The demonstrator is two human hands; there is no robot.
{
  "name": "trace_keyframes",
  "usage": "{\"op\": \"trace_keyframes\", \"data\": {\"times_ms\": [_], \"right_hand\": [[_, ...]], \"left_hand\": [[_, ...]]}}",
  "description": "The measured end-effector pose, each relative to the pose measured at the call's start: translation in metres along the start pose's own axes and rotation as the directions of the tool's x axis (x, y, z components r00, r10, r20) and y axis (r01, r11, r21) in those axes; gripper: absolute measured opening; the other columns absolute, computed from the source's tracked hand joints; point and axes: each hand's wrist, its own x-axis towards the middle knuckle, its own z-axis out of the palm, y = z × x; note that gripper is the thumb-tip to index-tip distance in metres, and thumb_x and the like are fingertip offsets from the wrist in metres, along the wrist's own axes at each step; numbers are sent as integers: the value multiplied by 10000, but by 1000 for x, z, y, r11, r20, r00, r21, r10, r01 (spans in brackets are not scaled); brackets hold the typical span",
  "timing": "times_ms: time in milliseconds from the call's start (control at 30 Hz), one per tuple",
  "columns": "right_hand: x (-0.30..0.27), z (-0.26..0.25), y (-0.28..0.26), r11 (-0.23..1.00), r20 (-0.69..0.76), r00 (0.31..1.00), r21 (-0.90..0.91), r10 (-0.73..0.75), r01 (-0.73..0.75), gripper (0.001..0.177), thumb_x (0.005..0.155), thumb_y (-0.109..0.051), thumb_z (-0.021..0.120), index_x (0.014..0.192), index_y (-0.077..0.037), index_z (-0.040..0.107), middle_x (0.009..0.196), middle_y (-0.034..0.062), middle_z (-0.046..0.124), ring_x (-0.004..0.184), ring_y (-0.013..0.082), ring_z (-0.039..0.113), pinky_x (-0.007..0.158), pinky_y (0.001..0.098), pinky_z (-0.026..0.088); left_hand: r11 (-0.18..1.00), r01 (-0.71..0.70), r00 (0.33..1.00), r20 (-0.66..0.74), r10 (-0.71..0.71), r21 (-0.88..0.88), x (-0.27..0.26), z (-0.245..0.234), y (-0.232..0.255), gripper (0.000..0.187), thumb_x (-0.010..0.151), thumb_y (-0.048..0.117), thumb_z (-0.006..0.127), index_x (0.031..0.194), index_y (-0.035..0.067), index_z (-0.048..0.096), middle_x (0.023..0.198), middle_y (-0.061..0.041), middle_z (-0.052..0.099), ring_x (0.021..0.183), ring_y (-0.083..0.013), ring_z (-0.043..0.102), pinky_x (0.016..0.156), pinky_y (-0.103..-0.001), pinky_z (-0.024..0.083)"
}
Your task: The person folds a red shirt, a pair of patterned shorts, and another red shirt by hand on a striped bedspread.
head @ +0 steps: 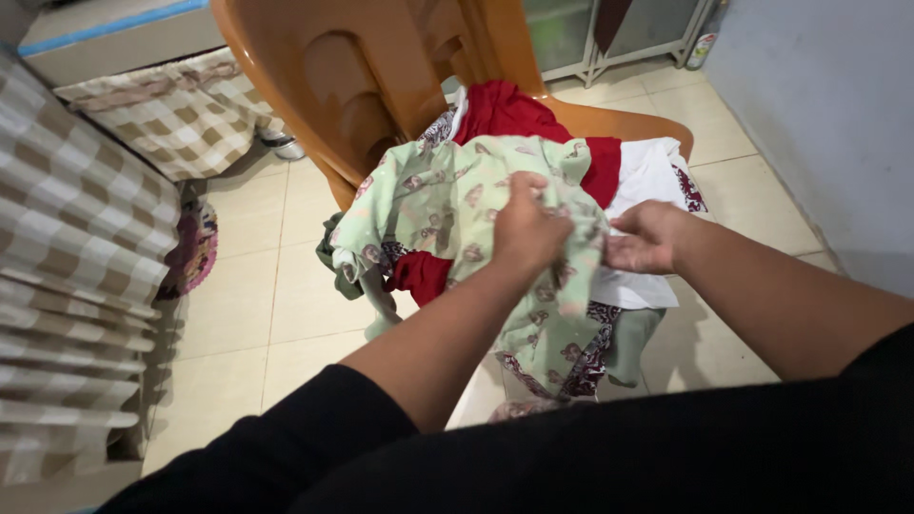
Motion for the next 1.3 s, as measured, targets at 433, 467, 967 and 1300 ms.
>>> {"op": "trace_keyframes", "data": {"times_ms": [433, 467, 967, 1300], "right_hand": [[-86, -28, 47, 934, 461, 849, 344, -256, 95, 342, 1092, -244, 442, 1321, -61, 618, 1229, 150, 693, 1145, 264, 673, 1015, 449, 542], [-96, -32, 53, 927, 446, 851, 358, -277, 114, 342, 1092, -244, 442, 1321, -61, 618, 1229, 150, 693, 1145, 264, 673, 1015, 449, 542], [-299, -16, 186, 851, 105, 846, 114, -523, 512, 351, 869, -125, 619, 1160, 63, 679, 1026, 191, 733, 881, 278, 705, 822, 438, 626], [-434, -9, 295, 815, -250, 780, -275, -574, 511, 653, 765, -80, 633, 1415, -51, 585, 1137, 162, 738, 965, 239, 740, 872, 404, 612]], "left_hand": [[887, -407, 768, 445, 461, -218, -91, 4, 62, 508, 706, 245, 731, 1171, 119, 571, 790, -107, 681, 727, -228, 698, 700, -369, 565], [881, -414, 751, 460, 473, -229, -99, 1, 63, 508, 706, 245, 731, 1171, 119, 571, 790, -107, 681, 727, -228, 698, 700, -369, 565], [622, -770, 594, 193, 781, -144, -186, -8, 47, 336, 860, 208, 671, 1179, 168, 571, 1092, -133, 702, 998, -366, 674, 839, -499, 519], [685, -487, 9, 781, 624, -542, -245, 25, 79, 601, 847, 393, 758, 1367, 145, 585, 975, -96, 748, 896, -190, 685, 815, -340, 542]]}}
